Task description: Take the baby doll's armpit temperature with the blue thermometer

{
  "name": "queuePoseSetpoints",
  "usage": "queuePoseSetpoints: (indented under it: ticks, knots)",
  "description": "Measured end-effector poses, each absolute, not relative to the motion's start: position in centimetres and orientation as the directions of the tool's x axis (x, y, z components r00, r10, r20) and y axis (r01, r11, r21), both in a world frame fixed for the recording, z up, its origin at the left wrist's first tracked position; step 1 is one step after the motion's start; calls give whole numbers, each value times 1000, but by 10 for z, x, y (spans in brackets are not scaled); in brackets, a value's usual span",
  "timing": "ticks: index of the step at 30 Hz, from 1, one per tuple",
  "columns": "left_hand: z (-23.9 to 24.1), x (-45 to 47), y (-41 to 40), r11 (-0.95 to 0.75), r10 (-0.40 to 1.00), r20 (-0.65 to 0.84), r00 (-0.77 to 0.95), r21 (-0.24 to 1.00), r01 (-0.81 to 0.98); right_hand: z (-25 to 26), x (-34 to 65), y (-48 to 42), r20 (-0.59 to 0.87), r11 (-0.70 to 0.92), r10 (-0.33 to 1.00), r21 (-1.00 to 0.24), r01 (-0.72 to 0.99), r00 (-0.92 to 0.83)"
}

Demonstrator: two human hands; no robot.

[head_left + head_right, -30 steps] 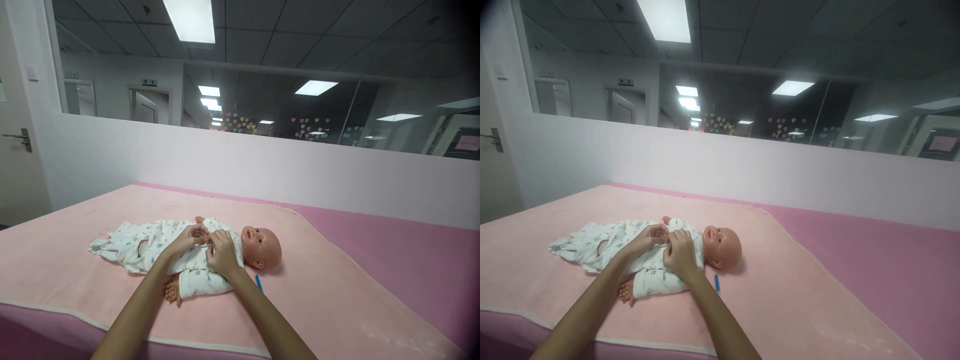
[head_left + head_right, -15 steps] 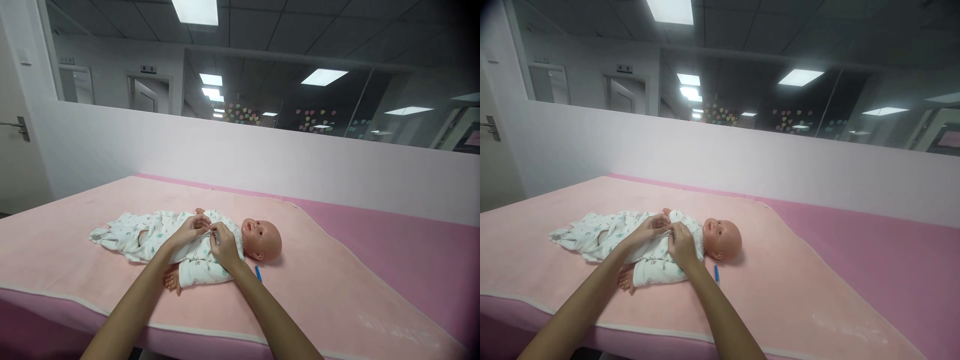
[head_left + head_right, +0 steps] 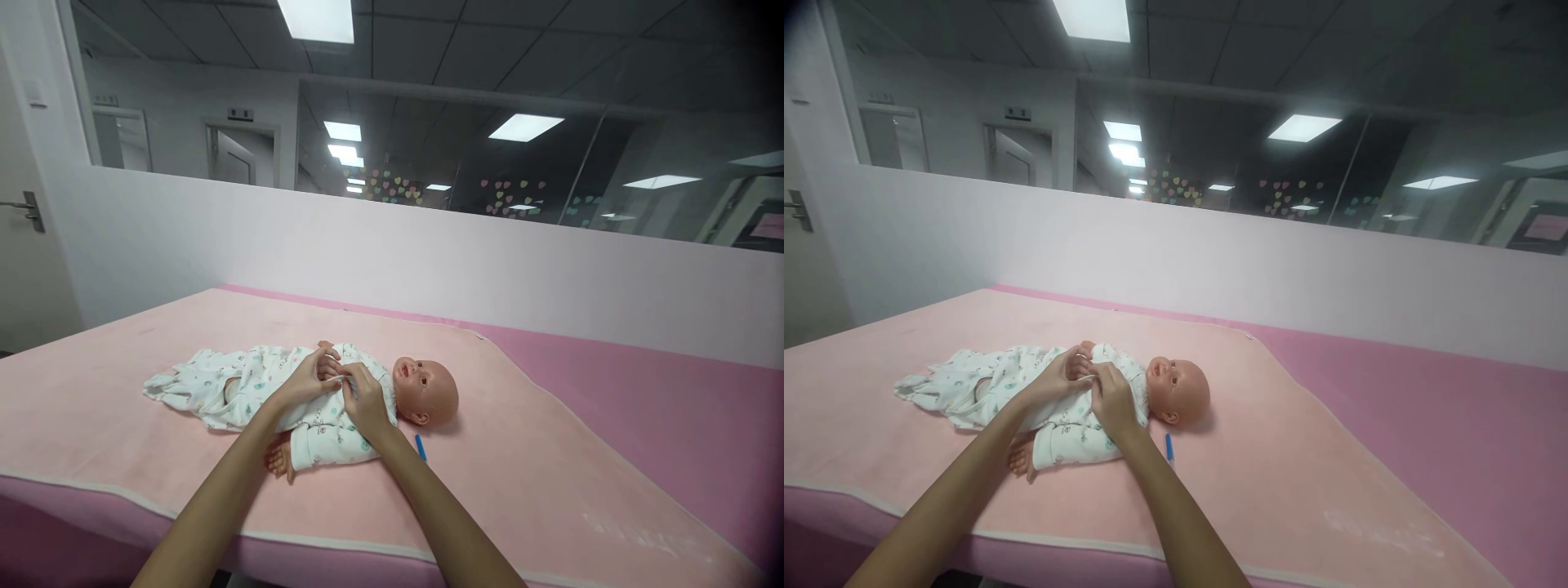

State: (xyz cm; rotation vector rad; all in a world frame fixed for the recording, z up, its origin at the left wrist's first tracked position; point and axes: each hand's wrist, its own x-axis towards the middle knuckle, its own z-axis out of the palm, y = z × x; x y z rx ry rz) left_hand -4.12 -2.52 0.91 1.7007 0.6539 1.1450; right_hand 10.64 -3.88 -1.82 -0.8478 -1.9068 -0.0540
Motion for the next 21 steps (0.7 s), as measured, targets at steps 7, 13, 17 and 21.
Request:
queuePoseSetpoints:
  ticks: [7, 13, 17, 21]
  knots:
    - [8, -41, -25, -300, 852, 355, 385, 934, -196, -14, 106, -42, 820, 752, 530, -338, 565, -215]
    - [11, -39, -27, -264, 857, 334, 392, 939, -222, -14, 105, -41, 818, 734, 541, -345, 585, -196]
    - [12, -39, -29, -270, 853, 338, 397, 938, -219, -15, 105, -40, 815, 725, 548, -351, 593, -187]
    - [13, -38, -32, -285, 855, 345, 387, 937, -204, -15, 105, -40, 810, 721, 552, -346, 600, -197]
